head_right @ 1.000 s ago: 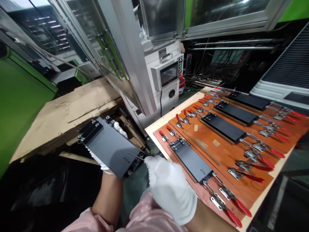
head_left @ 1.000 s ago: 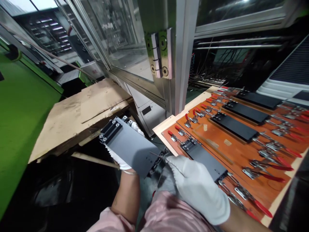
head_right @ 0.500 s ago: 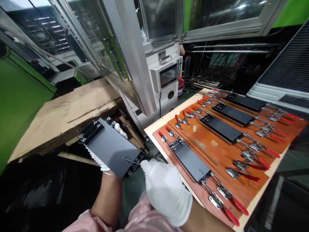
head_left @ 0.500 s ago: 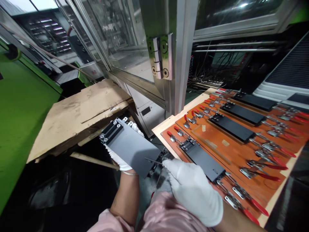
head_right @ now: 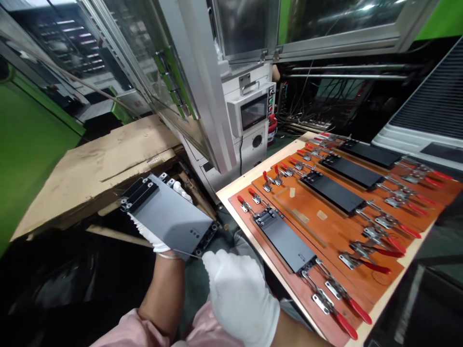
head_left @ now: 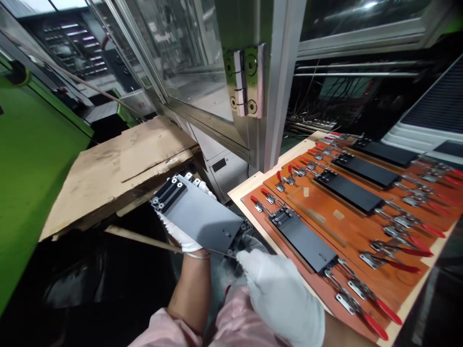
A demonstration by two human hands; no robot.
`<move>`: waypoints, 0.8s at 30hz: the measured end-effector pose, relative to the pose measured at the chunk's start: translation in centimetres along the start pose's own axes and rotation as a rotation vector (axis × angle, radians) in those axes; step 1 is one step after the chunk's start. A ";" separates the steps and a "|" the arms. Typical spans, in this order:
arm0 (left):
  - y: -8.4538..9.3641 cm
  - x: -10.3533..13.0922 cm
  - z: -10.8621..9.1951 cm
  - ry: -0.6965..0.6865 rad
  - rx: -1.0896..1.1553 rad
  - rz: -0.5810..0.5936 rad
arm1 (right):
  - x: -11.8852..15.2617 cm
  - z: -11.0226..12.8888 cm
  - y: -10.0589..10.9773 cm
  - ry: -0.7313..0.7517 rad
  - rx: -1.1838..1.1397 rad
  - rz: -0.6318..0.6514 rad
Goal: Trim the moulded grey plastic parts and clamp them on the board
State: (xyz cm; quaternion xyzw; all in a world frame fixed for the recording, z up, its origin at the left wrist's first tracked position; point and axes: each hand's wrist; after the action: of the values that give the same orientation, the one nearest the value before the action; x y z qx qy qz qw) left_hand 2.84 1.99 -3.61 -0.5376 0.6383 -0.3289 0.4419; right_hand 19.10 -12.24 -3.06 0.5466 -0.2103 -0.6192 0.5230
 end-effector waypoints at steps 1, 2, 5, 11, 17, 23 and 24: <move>0.2 0.0 0.1 0.000 0.006 0.016 | 0.0 0.1 0.2 0.004 -0.001 0.009; 0.5 0.0 0.2 0.000 0.010 0.025 | 0.0 0.2 0.3 0.007 -0.012 0.015; 1.6 0.0 0.3 -0.011 -0.005 0.032 | -0.1 0.1 0.2 -0.014 -0.052 0.012; 1.5 -0.1 0.4 -0.034 -0.040 0.044 | -0.1 0.1 -1.0 -0.078 0.014 -0.169; 1.3 -0.6 0.1 -0.088 -0.067 0.023 | 0.2 0.7 -0.3 0.027 -0.032 -0.009; 2.0 0.1 -0.2 -0.007 -0.029 -0.023 | -0.5 -0.1 0.3 -0.040 0.016 -0.167; 1.7 0.2 -0.1 0.000 -0.030 -0.034 | -0.5 -0.3 0.2 -0.050 0.027 -0.196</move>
State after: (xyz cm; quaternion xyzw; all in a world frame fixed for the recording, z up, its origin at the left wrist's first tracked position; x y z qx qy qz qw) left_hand 2.02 2.11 -5.15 -0.5552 0.6340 -0.3267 0.4280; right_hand 19.33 -11.78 -2.75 0.5561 -0.1772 -0.6779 0.4471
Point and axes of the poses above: each hand's wrist, its own x-axis away from the middle knuckle, its own y-axis out of the back of the hand, z = x × y, and after that the axes turned 7 degrees about x, right-handed
